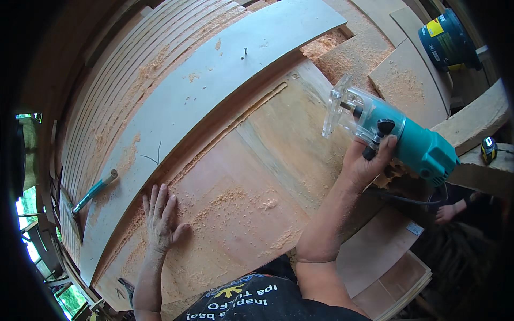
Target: The person uses a handheld electric router to carve a groove along a curved line on a large, light-colored wooden board. They guide the tool with both hands, following the marked path while wood shavings accumulate on the surface.
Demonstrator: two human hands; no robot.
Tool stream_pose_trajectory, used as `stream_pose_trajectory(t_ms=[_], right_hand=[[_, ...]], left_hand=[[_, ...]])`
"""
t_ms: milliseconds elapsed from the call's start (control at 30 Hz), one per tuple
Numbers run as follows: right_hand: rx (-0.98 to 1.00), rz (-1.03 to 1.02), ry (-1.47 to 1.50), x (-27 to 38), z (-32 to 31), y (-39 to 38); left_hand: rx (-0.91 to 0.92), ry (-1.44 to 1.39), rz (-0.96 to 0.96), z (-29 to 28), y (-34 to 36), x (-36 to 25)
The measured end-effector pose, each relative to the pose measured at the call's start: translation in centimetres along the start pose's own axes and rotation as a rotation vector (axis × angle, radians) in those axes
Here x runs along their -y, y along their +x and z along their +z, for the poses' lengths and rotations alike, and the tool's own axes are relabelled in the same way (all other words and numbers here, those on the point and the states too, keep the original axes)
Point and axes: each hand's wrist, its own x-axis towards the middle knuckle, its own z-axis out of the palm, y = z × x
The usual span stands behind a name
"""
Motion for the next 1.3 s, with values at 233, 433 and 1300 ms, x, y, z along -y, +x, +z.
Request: stream_pose_trajectory(t_ms=[233,433,1300], right_hand=[[0.005,-0.031,-0.044,-0.3,-0.2,0.1],[-0.063,0.013,-0.178,-0.3,1.3,-0.5],[-0.03,-0.224,-0.327,0.4,2.7,0.2]], left_hand=[[0.003,0.018,-0.025,0.0,0.0,-0.4],[-0.03,0.031,-0.012,0.1,0.3,-0.7],[-0.37,-0.312,0.232,0.7,16.1,-10.1]])
